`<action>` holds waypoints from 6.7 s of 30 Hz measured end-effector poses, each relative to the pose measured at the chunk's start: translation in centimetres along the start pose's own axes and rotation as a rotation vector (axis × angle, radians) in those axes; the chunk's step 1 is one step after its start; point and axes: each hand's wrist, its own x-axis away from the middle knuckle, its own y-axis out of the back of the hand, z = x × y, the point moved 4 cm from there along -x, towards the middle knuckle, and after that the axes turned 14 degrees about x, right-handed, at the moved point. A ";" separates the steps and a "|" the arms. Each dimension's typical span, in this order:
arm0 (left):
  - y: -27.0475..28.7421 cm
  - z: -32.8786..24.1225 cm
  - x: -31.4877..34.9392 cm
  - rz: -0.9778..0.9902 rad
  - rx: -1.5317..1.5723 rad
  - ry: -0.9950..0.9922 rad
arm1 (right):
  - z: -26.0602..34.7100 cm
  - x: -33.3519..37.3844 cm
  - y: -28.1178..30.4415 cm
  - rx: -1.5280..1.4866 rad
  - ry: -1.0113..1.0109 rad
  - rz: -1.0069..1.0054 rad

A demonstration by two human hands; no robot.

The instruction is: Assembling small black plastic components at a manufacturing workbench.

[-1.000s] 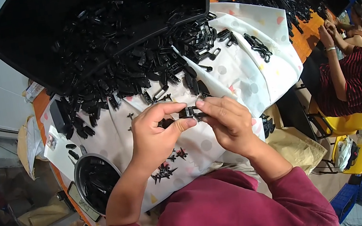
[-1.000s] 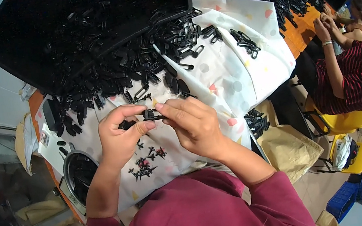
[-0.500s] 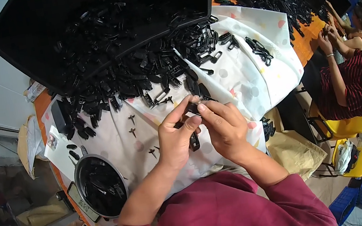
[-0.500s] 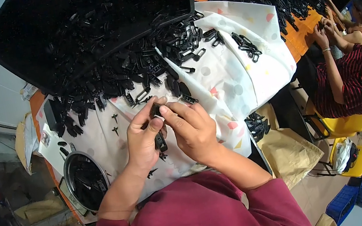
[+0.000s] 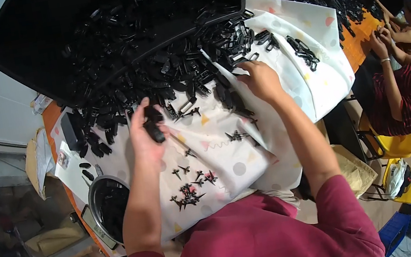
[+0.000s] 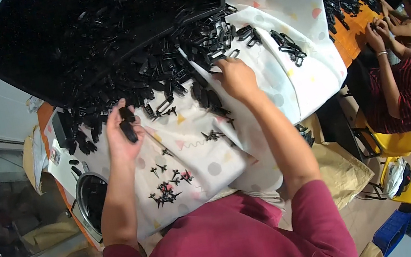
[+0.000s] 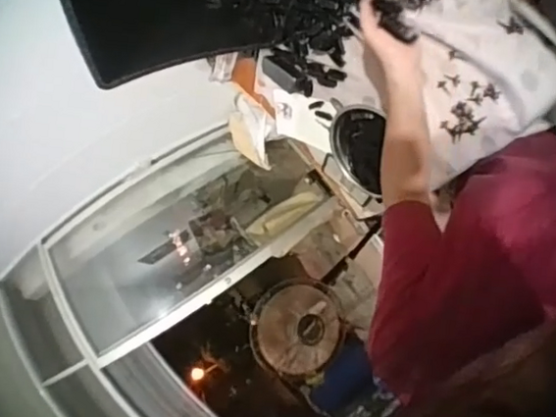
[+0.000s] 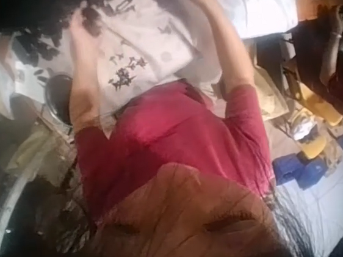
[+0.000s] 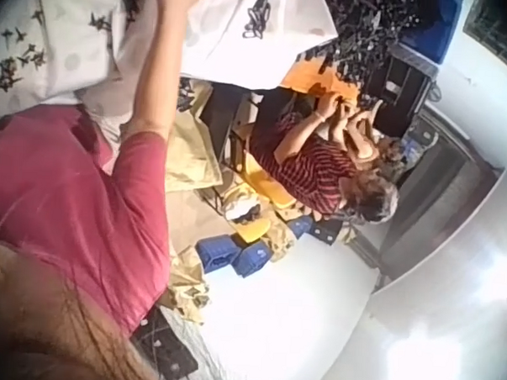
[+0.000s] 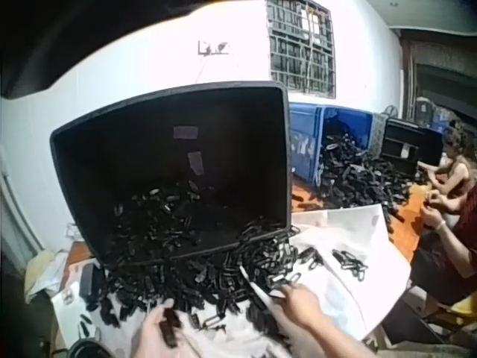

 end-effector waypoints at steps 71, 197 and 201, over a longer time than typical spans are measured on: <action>6.0 -5.9 15.8 -0.015 -0.584 -0.458 | 21.2 7.3 0.8 -0.848 0.325 0.338; -8.6 2.5 9.7 0.734 -1.100 -0.734 | 8.8 7.5 7.3 -1.752 -0.402 0.343; -9.1 2.2 10.5 0.885 -1.258 -0.913 | 8.4 8.0 7.6 -1.702 -0.417 0.409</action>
